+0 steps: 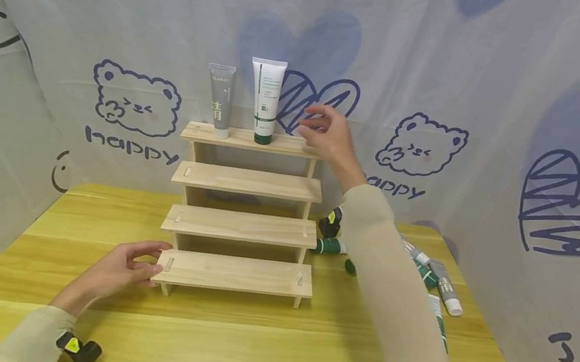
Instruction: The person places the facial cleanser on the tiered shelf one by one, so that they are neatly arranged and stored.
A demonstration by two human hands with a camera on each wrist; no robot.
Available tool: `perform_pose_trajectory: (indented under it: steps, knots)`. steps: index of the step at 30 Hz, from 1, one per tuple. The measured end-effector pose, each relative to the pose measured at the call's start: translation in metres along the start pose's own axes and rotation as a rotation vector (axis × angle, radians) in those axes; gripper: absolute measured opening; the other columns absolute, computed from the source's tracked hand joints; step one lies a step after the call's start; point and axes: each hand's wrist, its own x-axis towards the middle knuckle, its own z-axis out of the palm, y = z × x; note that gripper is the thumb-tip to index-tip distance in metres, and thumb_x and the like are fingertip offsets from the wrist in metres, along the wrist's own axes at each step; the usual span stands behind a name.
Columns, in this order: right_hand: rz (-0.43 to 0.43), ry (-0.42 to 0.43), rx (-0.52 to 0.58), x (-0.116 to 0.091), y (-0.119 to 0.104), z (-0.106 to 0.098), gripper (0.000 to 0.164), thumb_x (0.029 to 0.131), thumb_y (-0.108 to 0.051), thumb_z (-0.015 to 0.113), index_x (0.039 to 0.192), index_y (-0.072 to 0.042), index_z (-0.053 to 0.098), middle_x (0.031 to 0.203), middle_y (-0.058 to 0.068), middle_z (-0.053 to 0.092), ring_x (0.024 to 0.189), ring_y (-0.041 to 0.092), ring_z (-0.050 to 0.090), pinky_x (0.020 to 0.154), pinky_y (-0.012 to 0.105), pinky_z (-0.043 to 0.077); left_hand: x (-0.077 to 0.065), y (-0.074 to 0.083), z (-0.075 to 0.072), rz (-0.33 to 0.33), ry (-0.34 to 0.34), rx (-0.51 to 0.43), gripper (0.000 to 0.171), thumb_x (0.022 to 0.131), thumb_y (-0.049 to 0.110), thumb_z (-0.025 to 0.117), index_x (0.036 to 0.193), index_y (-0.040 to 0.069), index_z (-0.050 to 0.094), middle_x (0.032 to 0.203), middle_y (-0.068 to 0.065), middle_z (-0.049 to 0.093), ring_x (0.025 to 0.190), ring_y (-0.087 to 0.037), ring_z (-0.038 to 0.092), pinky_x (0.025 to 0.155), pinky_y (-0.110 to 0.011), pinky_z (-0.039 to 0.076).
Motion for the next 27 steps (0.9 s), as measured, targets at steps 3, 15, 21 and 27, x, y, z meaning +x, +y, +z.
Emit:
perform_pose_trajectory:
  steps: [3,15,21,27]
  knots:
    - [0.019,-0.009,-0.068,-0.008,0.004,-0.014,0.045,0.100,-0.009,0.067,0.143,-0.002,0.054,0.139,0.022,0.064,0.116,0.030,0.066,0.098,0.039,0.064,0.000,0.001,0.000,0.002,-0.002,0.001,0.060,0.101,0.006,0.064,0.155,-0.002,0.040,0.144,-0.032,0.041,0.098,-0.021,0.072,0.086,-0.031,0.067]
    - [0.121,-0.018,-0.287,-0.040,0.027,-0.064,0.045,0.102,-0.014,0.064,0.145,-0.004,0.053,0.143,0.022,0.060,0.123,0.039,0.064,0.105,0.052,0.059,0.000,0.000,0.001,-0.016,0.011,0.001,0.059,0.101,0.005,0.064,0.155,-0.001,0.041,0.143,-0.031,0.043,0.098,-0.021,0.072,0.085,-0.031,0.067]
    - [0.158,-0.036,-0.344,-0.053,0.044,-0.082,0.043,0.102,-0.013,0.065,0.142,-0.001,0.055,0.138,0.025,0.063,0.118,0.040,0.066,0.095,0.040,0.065,0.000,-0.002,0.000,-0.006,0.005,0.000,0.059,0.101,0.005,0.064,0.154,-0.003,0.041,0.143,-0.032,0.044,0.098,-0.019,0.073,0.085,-0.032,0.067]
    - [0.216,-0.063,-0.341,-0.070,0.063,-0.102,0.044,0.102,-0.014,0.066,0.142,0.000,0.054,0.139,0.027,0.061,0.122,0.039,0.064,0.092,0.031,0.066,0.002,-0.002,-0.001,0.006,0.002,0.003,0.058,0.101,0.005,0.064,0.154,-0.003,0.041,0.143,-0.032,0.044,0.099,-0.019,0.073,0.085,-0.032,0.067]
